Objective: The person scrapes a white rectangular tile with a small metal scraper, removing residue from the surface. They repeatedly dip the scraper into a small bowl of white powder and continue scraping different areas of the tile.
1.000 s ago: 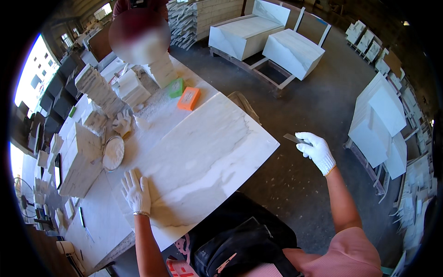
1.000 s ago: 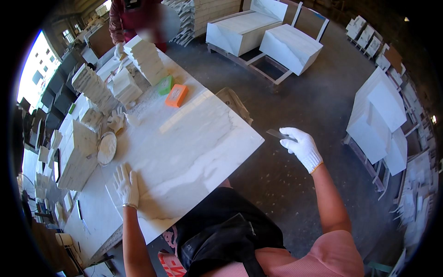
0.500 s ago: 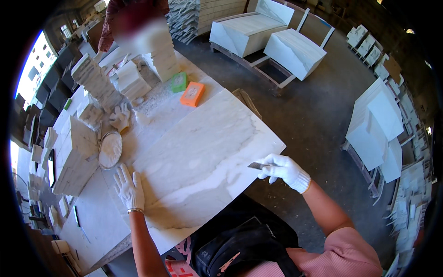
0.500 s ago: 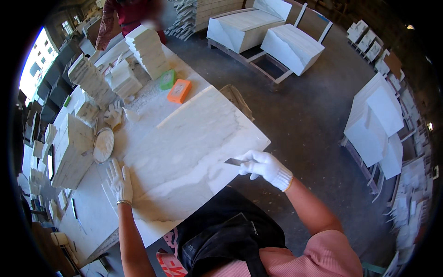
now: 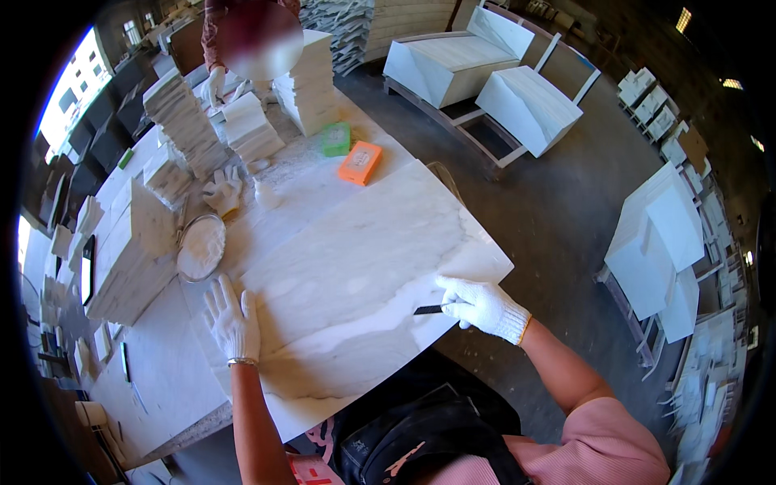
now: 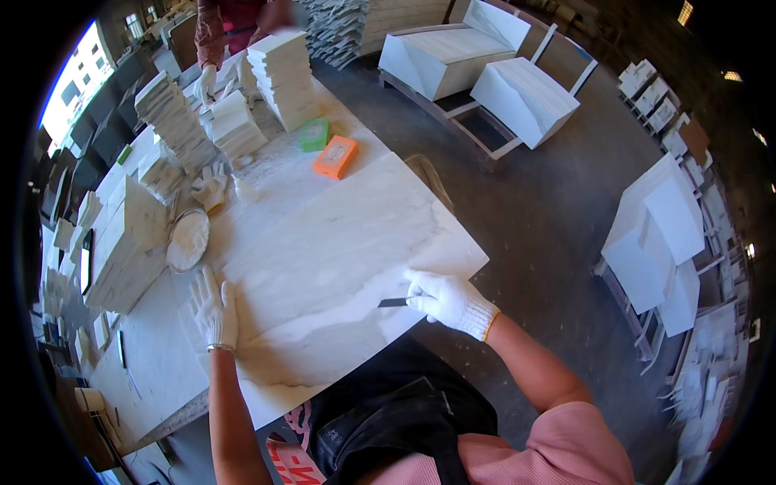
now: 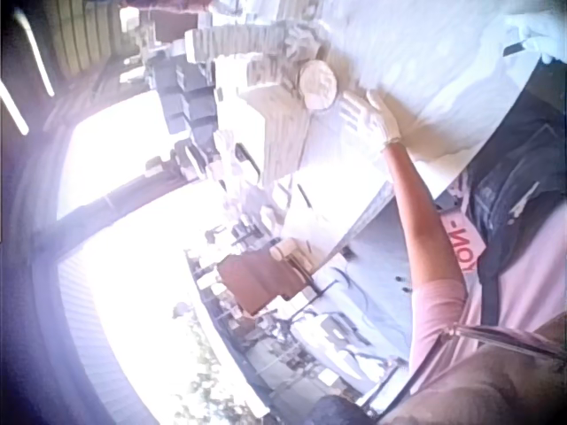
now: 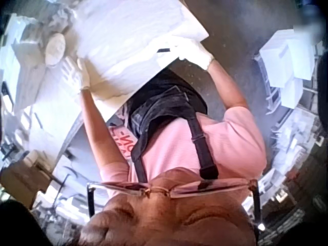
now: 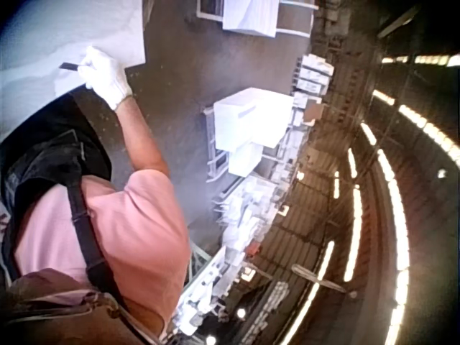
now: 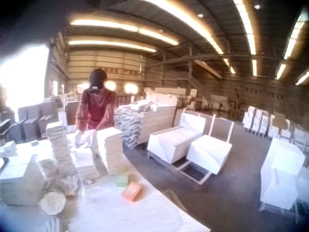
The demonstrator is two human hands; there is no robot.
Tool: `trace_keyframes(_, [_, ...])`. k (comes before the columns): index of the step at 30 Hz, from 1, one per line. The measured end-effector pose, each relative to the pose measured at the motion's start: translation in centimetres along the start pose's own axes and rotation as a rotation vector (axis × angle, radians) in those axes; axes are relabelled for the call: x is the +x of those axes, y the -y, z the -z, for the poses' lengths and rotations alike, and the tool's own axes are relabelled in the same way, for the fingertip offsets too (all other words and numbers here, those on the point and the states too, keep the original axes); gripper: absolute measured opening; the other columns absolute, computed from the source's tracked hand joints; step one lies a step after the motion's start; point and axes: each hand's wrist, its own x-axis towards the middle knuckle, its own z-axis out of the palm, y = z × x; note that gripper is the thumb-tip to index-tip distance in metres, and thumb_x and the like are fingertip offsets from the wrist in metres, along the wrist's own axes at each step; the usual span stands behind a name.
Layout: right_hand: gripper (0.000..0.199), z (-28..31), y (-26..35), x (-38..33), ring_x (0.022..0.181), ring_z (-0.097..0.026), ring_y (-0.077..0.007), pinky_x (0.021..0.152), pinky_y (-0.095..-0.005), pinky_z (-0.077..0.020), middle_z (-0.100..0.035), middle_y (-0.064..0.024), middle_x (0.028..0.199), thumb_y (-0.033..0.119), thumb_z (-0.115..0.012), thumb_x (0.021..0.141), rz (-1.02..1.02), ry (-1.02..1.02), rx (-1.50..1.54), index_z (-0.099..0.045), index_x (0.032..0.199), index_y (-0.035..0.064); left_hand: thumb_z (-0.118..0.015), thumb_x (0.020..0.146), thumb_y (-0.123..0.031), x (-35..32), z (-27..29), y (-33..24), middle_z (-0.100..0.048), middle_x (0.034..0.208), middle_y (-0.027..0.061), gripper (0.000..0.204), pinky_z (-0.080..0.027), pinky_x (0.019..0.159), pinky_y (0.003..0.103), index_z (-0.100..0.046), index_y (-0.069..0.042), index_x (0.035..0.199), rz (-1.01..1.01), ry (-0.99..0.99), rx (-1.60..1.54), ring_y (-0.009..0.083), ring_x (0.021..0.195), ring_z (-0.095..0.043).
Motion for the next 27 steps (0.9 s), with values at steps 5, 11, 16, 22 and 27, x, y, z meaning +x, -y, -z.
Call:
trace_keyframes(5, [0.016, -2.3, 0.2, -0.9, 0.091, -0.069, -0.0155, 0.083, -0.0298, -0.0536, -0.068, -0.0075, 0.126, 0.017, -0.073, 0.090, 0.208, 0.064, -0.053, -0.070, 0.099, 0.0039, -0.045, 0.101, -0.047, 0.2, 0.1, -0.7, -0.033, 0.159, 0.0168, 0.065, -0.021, 0.119, 0.054, -0.033, -0.013, 0.155, 0.001, 0.000, 0.012, 0.0384, 0.147, -0.028])
trace_keyframes(11, [0.014, -5.2, 4.6, -0.2, 0.089, -0.068, -0.0182, 0.082, -0.0302, -0.0528, -0.071, -0.0072, 0.102, 0.013, -0.074, 0.087, 0.297, 0.124, 0.058, -0.074, 0.099, 0.0061, -0.045, 0.101, -0.047, -0.1, 0.5, -0.9, -0.035, 0.158, 0.0160, 0.065, -0.022, 0.119, 0.055, -0.034, -0.013, 0.155, 0.017, -0.012, 0.027, 0.0388, 0.146, -0.030])
trace_keyframes(16, [0.025, -8.8, 8.3, 3.9, 0.079, -0.064, -0.0087, 0.072, -0.0264, -0.0522, -0.072, -0.0028, 0.095, 0.012, -0.071, 0.091, 0.152, 0.164, 0.327, -0.071, 0.114, 0.0044, -0.045, 0.100, -0.051, -0.1, 0.9, -1.0, -0.038, 0.157, 0.0146, 0.066, -0.020, 0.119, 0.055, -0.036, -0.014, 0.154, 0.023, -0.019, 0.049, 0.0384, 0.146, -0.031])
trace_keyframes(22, [0.031, -12.2, 15.8, 13.5, 0.065, -0.057, -0.0034, 0.058, -0.0212, -0.0466, -0.067, 0.0015, 0.088, 0.010, -0.068, 0.092, 0.142, 0.172, 0.426, -0.067, 0.123, 0.0068, -0.050, 0.095, -0.051, 0.3, 0.1, -1.2, -0.043, 0.152, 0.0176, 0.067, -0.022, 0.117, 0.057, -0.046, -0.011, 0.148, 0.033, -0.142, -0.119, 0.0398, 0.143, -0.035])
trace_keyframes(27, [0.028, -16.9, 19.1, 19.2, 0.061, -0.059, -0.0066, 0.056, -0.0236, -0.0473, -0.068, -0.0010, 0.085, 0.014, -0.068, 0.090, 0.182, 0.132, 0.368, -0.068, 0.117, 0.0064, -0.050, 0.095, -0.050, -0.9, 1.5, -0.6, -0.044, 0.151, 0.0201, 0.067, -0.024, 0.115, 0.058, -0.046, -0.008, 0.147, 0.021, -0.097, -0.160, 0.0420, 0.141, -0.036])
